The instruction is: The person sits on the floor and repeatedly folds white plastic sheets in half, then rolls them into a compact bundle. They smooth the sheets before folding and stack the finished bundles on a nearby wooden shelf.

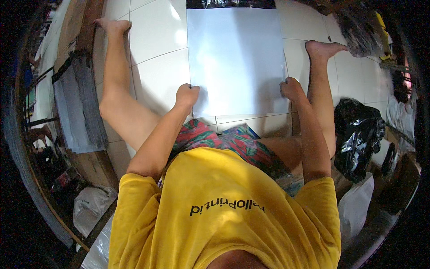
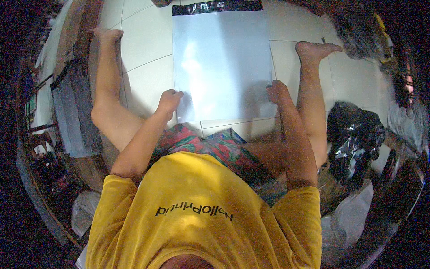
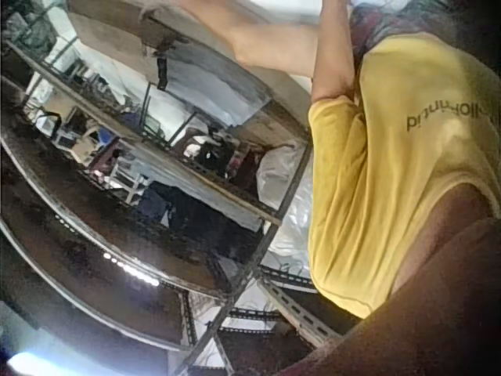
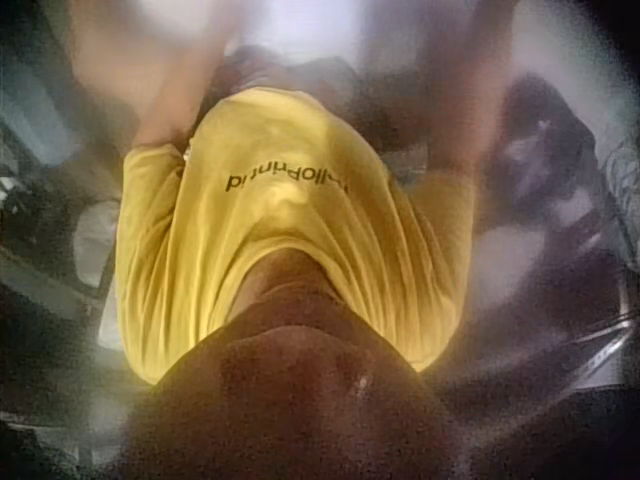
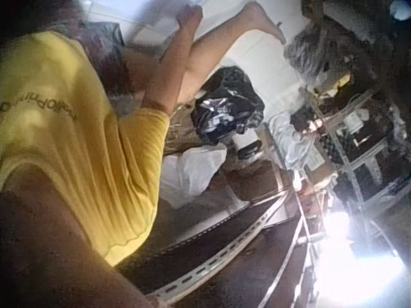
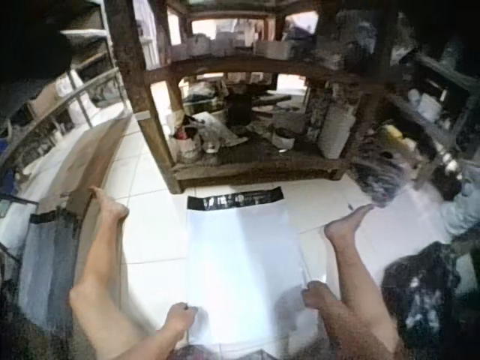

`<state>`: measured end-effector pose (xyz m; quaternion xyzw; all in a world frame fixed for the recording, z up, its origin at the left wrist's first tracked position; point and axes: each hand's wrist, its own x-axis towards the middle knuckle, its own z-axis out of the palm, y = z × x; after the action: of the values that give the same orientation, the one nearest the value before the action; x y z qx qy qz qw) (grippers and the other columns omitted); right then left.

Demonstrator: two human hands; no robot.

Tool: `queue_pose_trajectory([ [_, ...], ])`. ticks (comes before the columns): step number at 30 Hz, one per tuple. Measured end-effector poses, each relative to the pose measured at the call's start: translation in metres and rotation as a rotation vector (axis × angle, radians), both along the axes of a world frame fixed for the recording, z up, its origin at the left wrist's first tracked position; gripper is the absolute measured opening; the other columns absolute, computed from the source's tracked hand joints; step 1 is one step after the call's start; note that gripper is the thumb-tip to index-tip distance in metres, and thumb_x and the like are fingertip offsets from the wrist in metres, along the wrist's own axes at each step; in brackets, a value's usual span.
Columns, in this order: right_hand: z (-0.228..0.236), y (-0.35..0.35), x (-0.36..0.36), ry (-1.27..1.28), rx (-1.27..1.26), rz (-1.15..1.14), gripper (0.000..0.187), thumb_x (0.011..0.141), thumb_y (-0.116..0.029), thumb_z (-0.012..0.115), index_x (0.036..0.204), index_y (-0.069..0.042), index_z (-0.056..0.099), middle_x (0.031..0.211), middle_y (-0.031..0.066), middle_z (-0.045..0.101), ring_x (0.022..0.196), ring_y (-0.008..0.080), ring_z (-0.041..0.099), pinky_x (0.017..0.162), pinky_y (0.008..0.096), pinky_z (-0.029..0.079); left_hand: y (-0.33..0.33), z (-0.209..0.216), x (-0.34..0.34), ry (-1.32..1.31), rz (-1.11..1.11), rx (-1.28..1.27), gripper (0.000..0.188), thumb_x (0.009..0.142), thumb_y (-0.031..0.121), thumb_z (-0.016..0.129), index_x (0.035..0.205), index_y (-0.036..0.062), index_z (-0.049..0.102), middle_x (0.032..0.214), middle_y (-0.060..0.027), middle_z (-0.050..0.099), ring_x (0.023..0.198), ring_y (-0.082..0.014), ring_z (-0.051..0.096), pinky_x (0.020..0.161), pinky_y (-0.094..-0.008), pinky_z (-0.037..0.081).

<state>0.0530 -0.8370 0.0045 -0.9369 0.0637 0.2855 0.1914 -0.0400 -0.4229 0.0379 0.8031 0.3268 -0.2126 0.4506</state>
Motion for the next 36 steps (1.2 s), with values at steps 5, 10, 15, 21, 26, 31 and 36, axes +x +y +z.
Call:
queue_pose_trajectory([
  [5, 0.034, -0.002, -0.014, -0.080, 0.004, 0.029, 0.035, 0.091, -0.027, 0.058, 0.096, 0.007, 0.060, 0.091, 0.0291, 0.066, 0.090, 0.0441, 0.067, 0.083, 0.0493, 0.053, 0.004, -0.002, -0.009, -0.059, 0.049, -0.036, 0.042, 0.085, 0.026, 0.066, 0.103, -0.0119, 0.069, 0.094, -0.0241, 0.071, 0.084, -0.0313, 0.069, 0.076, -0.0406, 0.052],
  [10, 0.051, 0.023, -0.044, -0.025, -0.071, 0.006, 0.034, 0.096, -0.019, 0.050, 0.119, 0.006, 0.049, 0.105, 0.0342, 0.065, 0.100, 0.0517, 0.065, 0.090, 0.0556, 0.053, -0.001, 0.012, -0.029, 0.039, 0.044, -0.094, 0.041, 0.085, 0.026, 0.067, 0.101, -0.0110, 0.068, 0.090, -0.0198, 0.071, 0.081, -0.0281, 0.068, 0.073, -0.0391, 0.052],
  [15, 0.056, 0.033, -0.049, -0.056, -0.052, -0.054, 0.049, 0.096, -0.018, 0.054, 0.135, 0.002, 0.034, 0.102, 0.0377, 0.065, 0.098, 0.0532, 0.066, 0.087, 0.0582, 0.054, -0.002, -0.002, -0.028, 0.013, -0.044, -0.004, 0.041, 0.086, 0.023, 0.069, 0.109, -0.0108, 0.067, 0.096, -0.0170, 0.072, 0.086, -0.0268, 0.069, 0.076, -0.0373, 0.053],
  [21, 0.095, 0.030, -0.072, -0.049, 0.091, 0.151, 0.074, 0.086, -0.023, 0.074, 0.142, -0.008, 0.028, 0.106, 0.0354, 0.063, 0.100, 0.0514, 0.065, 0.090, 0.0558, 0.053, -0.012, 0.011, -0.056, -0.301, -0.373, 0.304, 0.093, 0.076, 0.025, 0.081, 0.149, -0.0064, 0.032, 0.119, -0.0326, 0.060, 0.105, -0.0395, 0.064, 0.090, -0.0436, 0.053],
  [26, 0.073, 0.021, -0.102, -0.047, -0.066, 0.387, 0.062, 0.090, -0.020, 0.070, 0.139, -0.010, 0.034, 0.111, 0.0320, 0.056, 0.106, 0.0484, 0.063, 0.089, 0.0547, 0.055, -0.024, 0.050, -0.069, -0.299, -0.772, 0.481, 0.111, 0.073, 0.016, 0.083, 0.155, -0.0036, 0.011, 0.108, -0.0341, 0.059, 0.099, -0.0487, 0.063, 0.087, -0.0500, 0.053],
  [31, 0.073, 0.036, -0.100, -0.077, -0.201, 0.333, 0.030, 0.098, -0.008, 0.050, 0.127, -0.006, 0.044, 0.108, 0.0279, 0.060, 0.102, 0.0449, 0.066, 0.084, 0.0502, 0.058, -0.024, 0.046, -0.068, -0.226, -0.804, 0.493, 0.099, 0.077, 0.009, 0.077, 0.153, -0.0028, 0.014, 0.101, -0.0330, 0.059, 0.095, -0.0490, 0.064, 0.083, -0.0506, 0.054],
  [36, 0.071, 0.036, -0.100, -0.110, -0.204, 0.344, 0.021, 0.098, -0.009, 0.048, 0.119, -0.004, 0.048, 0.106, 0.0270, 0.062, 0.098, 0.0433, 0.068, 0.082, 0.0503, 0.059, -0.023, 0.037, -0.068, -0.224, -0.786, 0.489, 0.092, 0.078, 0.006, 0.075, 0.150, -0.0032, 0.018, 0.098, -0.0328, 0.060, 0.091, -0.0495, 0.065, 0.080, -0.0510, 0.055],
])
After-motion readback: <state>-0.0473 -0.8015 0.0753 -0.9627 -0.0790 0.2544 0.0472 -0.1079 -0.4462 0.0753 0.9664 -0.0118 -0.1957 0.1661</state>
